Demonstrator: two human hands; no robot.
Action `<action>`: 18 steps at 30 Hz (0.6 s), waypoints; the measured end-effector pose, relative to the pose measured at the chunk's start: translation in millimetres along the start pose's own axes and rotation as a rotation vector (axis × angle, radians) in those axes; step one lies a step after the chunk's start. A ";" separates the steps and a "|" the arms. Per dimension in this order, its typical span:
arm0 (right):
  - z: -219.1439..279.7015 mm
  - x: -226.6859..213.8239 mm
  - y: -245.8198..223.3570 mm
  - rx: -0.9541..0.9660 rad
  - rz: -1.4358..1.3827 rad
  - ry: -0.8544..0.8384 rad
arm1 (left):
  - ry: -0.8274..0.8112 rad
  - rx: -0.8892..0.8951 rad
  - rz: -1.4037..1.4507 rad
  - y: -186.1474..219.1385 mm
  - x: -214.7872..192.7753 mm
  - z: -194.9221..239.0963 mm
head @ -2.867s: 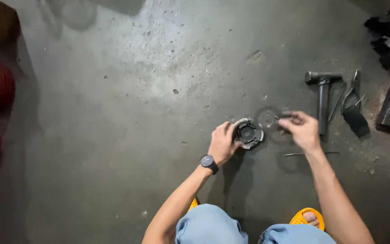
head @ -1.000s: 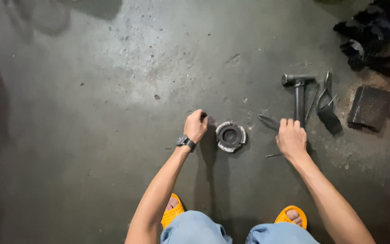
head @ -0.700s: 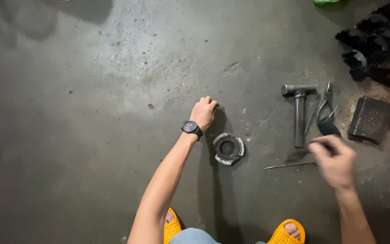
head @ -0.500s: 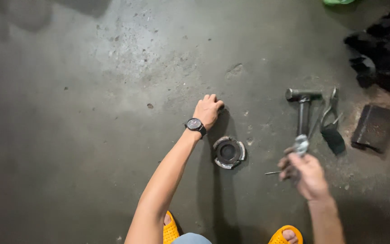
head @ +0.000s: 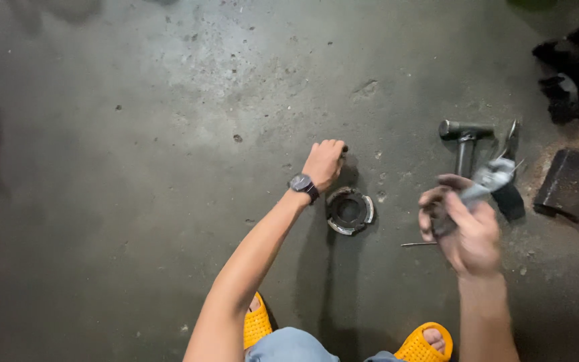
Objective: The person sits on the workshop floor and assembles a motorcycle clutch: they fit clutch shoes into the clutch hub, press them into place by hand, and use pliers to seat and adjust the parts, working the assembly piece by piece on the concrete floor.
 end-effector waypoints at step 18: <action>28.2 58.8 123.8 -0.344 0.988 -0.264 | 0.413 -0.999 1.200 49.9 -113.2 104.8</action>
Point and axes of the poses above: each hand's wrist, its own z-axis away from the middle knuckle, its own x-axis out of the palm, y = z × x, the point moved 4 cm from there along -z, towards the middle knuckle, and after that the axes turned 14 degrees about y, right-handed, at the moved point
